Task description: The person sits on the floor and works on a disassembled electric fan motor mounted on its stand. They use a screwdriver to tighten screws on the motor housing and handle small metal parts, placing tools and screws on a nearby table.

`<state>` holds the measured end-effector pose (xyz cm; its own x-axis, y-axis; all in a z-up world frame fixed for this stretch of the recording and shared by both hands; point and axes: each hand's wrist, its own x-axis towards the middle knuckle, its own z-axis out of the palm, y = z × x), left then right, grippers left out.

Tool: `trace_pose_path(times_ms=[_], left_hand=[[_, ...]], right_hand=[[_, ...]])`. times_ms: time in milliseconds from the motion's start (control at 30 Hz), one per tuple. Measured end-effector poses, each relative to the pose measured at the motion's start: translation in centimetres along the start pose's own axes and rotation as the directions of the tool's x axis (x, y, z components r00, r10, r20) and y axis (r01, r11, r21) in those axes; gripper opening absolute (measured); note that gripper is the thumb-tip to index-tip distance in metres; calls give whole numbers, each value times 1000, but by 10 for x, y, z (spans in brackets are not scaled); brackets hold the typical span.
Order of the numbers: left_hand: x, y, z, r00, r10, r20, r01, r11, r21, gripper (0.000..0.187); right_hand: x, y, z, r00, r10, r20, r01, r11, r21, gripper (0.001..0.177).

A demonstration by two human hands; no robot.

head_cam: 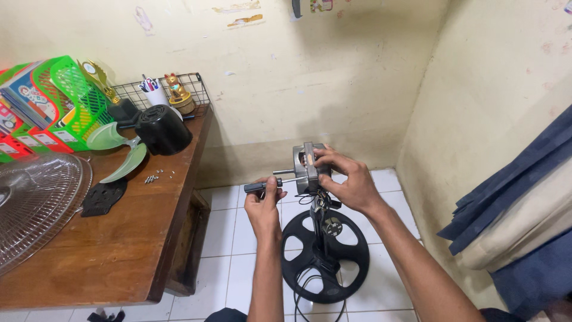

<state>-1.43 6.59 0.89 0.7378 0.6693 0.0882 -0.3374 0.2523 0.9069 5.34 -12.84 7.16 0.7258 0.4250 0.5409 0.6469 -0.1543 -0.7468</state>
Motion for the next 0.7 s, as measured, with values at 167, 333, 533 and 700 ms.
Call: trace_pose_path(times_ms=[167,333,533,700], left_hand=[[-3,11,3,1000,30,-7,-30,997,-74,73],[-1,15,-5,995,25,101,-16,996,-92,51],[5,16,-13,1000,20,18,-19,997,-76,30],[0,22,-8,996,58,-75,-56,998,19,34]], right_hand=[[-1,-2,-1,999,43,3,-43,999,10,26],[0,-4,-2,1000,27,4,-27,1000,10,27],[-1,-2,0,1000,13,-6,-13,1000,21,27],[-2,-2,2,1000,23,-7,-23,999,27,28]])
